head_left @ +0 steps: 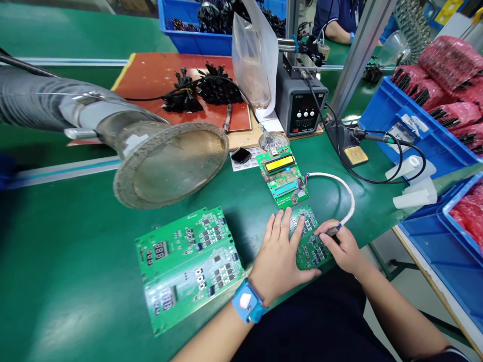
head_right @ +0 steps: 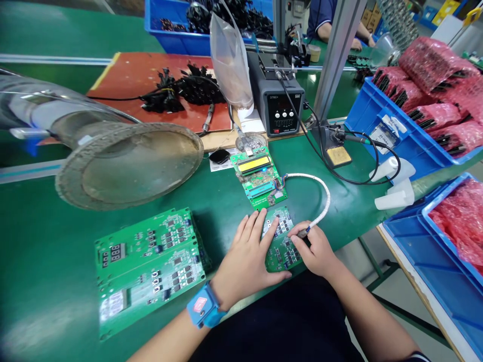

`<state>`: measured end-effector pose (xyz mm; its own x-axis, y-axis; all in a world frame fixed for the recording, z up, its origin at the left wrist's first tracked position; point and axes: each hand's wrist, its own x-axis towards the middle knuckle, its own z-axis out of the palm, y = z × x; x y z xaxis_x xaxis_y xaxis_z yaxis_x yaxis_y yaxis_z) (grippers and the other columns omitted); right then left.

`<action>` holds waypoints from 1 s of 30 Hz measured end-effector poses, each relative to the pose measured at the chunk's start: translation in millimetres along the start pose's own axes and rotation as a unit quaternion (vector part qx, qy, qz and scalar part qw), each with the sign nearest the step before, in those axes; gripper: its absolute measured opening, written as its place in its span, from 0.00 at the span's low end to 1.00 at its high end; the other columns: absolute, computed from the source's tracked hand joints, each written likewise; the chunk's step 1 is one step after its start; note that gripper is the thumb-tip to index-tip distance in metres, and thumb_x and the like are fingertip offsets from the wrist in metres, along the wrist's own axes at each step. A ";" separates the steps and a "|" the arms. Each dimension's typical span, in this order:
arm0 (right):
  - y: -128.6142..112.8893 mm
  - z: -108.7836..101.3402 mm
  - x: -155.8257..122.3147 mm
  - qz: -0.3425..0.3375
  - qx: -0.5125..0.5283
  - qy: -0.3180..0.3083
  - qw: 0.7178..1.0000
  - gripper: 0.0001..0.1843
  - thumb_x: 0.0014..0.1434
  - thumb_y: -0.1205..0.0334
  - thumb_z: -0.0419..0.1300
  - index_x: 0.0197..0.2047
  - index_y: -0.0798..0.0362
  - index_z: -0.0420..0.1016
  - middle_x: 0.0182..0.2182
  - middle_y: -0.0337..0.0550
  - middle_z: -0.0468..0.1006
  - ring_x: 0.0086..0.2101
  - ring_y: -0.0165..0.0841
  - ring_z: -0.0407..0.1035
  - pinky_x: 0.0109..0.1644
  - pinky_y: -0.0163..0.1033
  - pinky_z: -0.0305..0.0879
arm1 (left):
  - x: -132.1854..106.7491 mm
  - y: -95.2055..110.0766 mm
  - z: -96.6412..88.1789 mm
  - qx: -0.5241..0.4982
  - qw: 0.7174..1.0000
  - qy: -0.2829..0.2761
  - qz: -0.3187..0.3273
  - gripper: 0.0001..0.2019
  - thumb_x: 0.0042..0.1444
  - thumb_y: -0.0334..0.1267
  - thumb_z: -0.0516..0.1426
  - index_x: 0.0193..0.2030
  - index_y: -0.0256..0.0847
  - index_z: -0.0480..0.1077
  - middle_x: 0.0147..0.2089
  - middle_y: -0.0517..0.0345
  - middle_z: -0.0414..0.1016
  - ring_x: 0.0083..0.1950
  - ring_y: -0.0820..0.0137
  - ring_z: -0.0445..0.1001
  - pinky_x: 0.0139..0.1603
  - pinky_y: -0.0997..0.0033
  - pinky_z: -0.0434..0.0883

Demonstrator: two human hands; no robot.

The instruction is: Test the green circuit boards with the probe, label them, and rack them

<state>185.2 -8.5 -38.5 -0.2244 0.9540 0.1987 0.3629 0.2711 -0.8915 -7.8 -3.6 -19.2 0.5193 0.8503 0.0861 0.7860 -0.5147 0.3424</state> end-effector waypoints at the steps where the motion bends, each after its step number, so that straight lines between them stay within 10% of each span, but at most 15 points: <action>1: 0.3 -0.1 0.1 0.000 0.000 0.000 1.000 0.04 0.63 0.66 0.53 0.41 0.48 0.66 0.37 0.42 0.74 0.39 0.35 0.69 0.46 0.44 0.65 | 0.0 -0.2 0.2 0.000 1.000 -0.002 -0.001 0.55 0.36 0.64 0.62 0.66 0.30 0.54 0.68 0.25 0.47 0.69 0.38 0.46 0.64 0.38 0.51; 15: 1.2 0.0 -0.8 0.001 -0.001 -0.001 1.000 0.04 0.63 0.65 0.54 0.41 0.49 0.67 0.37 0.43 0.74 0.39 0.35 0.69 0.46 0.43 0.65 | -1.2 -0.6 3.6 -0.026 1.000 -0.002 -0.009 0.54 0.36 0.61 0.64 0.67 0.32 0.52 0.71 0.28 0.39 0.70 0.37 0.41 0.65 0.37 0.50; 30: 3.5 -5.8 1.8 0.039 0.067 0.002 0.997 0.04 0.62 0.63 0.55 0.41 0.49 0.70 0.37 0.43 0.76 0.39 0.34 0.71 0.46 0.43 0.66 | 11.6 11.0 -14.0 0.012 0.998 -0.049 -0.038 0.55 0.31 0.59 0.67 0.65 0.30 0.56 0.66 0.23 0.53 0.67 0.37 0.50 0.64 0.38 0.52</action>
<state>191.2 -5.1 -38.9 -0.1960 0.9723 0.1273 0.2548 0.1758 -0.9509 2.3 2.1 -1.4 0.4868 0.8729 -0.0308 0.8317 -0.4525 0.3218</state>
